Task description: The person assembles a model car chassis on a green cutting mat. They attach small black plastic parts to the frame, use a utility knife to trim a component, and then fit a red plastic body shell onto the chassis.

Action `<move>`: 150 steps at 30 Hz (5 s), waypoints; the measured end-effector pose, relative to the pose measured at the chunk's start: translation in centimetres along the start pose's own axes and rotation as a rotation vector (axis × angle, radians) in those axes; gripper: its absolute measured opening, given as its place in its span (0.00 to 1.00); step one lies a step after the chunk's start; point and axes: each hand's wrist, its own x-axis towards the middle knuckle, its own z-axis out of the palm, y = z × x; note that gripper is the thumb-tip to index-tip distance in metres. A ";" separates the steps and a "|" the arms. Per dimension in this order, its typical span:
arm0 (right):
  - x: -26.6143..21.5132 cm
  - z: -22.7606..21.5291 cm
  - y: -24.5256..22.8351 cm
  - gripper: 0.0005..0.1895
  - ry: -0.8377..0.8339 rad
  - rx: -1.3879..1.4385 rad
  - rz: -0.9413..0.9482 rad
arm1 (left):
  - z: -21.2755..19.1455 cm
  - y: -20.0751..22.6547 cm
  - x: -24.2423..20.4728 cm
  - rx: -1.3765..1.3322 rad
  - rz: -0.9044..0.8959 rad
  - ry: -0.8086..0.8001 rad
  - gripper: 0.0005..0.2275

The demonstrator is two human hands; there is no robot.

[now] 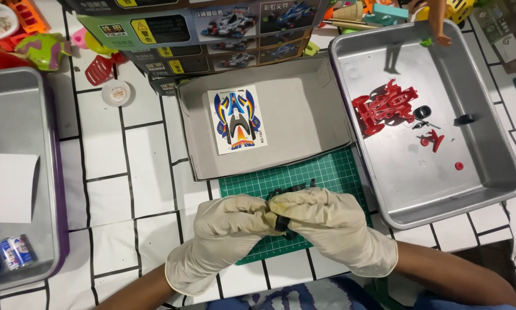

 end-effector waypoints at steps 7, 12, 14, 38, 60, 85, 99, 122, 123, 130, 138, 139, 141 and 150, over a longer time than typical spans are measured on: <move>0.2 -1.3 1.4 0.23 -0.112 -0.163 0.017 | 5.3 -0.6 1.3 1.003 0.766 -0.062 0.13; 0.2 0.5 -0.7 0.21 -0.129 -0.576 -0.581 | 2.6 0.2 0.4 0.892 0.384 -0.017 0.14; 0.5 1.4 -2.3 0.20 -0.116 -0.709 -0.740 | 5.9 0.7 0.8 1.675 0.606 0.305 0.05; 0.4 2.0 -3.4 0.21 0.036 -0.494 -0.720 | 6.9 1.9 1.1 1.515 0.840 0.130 0.14; -0.4 0.2 -2.0 0.15 -0.245 0.126 -0.559 | 7.5 2.7 2.1 1.545 1.141 0.048 0.06; 3.1 -2.9 -13.1 0.18 0.134 -0.861 -0.212 | 7.9 2.5 1.9 1.747 1.151 0.091 0.09; 7.2 -0.8 -11.2 0.16 -0.098 -1.111 -0.234 | 9.0 2.7 1.0 1.674 1.071 0.075 0.07; 4.0 -24.9 -13.4 0.08 0.484 -1.971 0.214 | -7.2 7.7 4.8 1.203 0.027 -0.589 0.42; 4.3 -23.4 -14.1 0.10 0.674 -1.657 0.383 | -2.4 4.7 4.0 0.988 0.403 -0.239 0.29; 3.5 -19.7 -16.3 0.15 0.471 -1.540 0.126 | 4.0 1.6 1.5 1.095 0.834 0.086 0.05; 4.2 -18.3 -16.6 0.11 0.387 -1.333 0.005 | -1.8 4.1 1.7 1.304 0.696 -0.029 0.13; 4.0 -17.6 -16.9 0.14 0.359 -1.326 0.047 | -6.0 5.5 1.6 1.196 0.402 -0.158 0.25; 4.4 -19.1 -16.2 0.14 0.349 -1.353 0.014 | 3.0 3.0 1.7 1.364 0.699 -0.032 0.12; 4.4 -19.4 -15.8 0.16 0.407 -1.292 -0.007 | 7.0 1.4 2.0 1.377 0.929 0.128 0.05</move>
